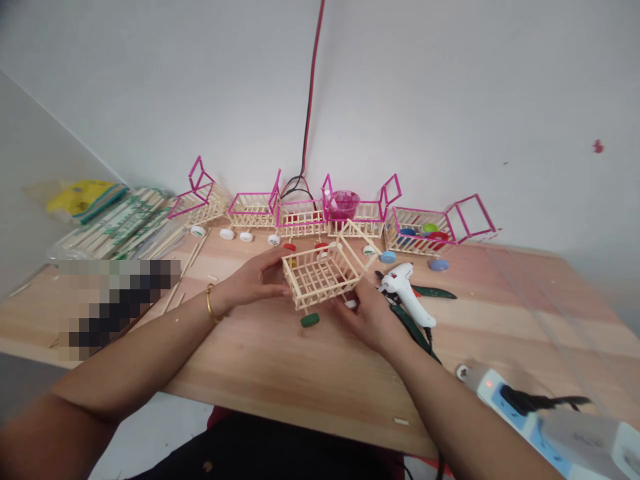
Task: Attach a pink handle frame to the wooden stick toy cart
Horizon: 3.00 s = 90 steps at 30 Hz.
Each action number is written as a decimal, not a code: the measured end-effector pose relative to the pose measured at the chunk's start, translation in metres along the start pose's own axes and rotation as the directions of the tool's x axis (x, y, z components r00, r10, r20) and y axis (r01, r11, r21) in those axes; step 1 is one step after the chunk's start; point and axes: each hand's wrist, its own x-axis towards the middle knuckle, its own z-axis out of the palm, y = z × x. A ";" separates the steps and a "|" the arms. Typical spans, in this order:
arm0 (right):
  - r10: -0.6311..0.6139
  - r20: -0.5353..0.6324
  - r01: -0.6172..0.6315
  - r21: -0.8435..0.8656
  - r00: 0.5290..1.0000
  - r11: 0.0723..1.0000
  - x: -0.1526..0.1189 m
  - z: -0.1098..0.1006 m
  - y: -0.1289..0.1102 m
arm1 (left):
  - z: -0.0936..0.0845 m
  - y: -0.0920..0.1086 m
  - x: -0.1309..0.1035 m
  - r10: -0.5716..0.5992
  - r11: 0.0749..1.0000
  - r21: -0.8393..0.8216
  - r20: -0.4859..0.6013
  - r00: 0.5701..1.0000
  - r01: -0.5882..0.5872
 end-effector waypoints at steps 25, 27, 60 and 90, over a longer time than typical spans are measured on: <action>0.010 0.009 -0.009 -0.041 1.000 0.999 -0.002 -0.001 -0.003 | 0.003 -0.008 0.002 0.140 0.958 0.224 0.188 0.972 -0.182; 0.008 0.003 -0.008 -0.053 1.000 0.999 -0.002 -0.001 -0.003 | 0.003 -0.008 0.002 0.147 0.954 0.231 0.188 0.971 -0.189; -0.084 -0.010 0.083 -0.060 0.996 0.995 0.000 0.000 0.002 | 0.005 -0.003 0.002 0.211 0.899 0.320 0.279 0.937 -0.298; -0.164 -0.084 0.162 -0.030 0.983 0.986 0.003 -0.001 0.001 | 0.003 0.000 0.002 0.213 0.914 0.298 0.222 0.952 -0.274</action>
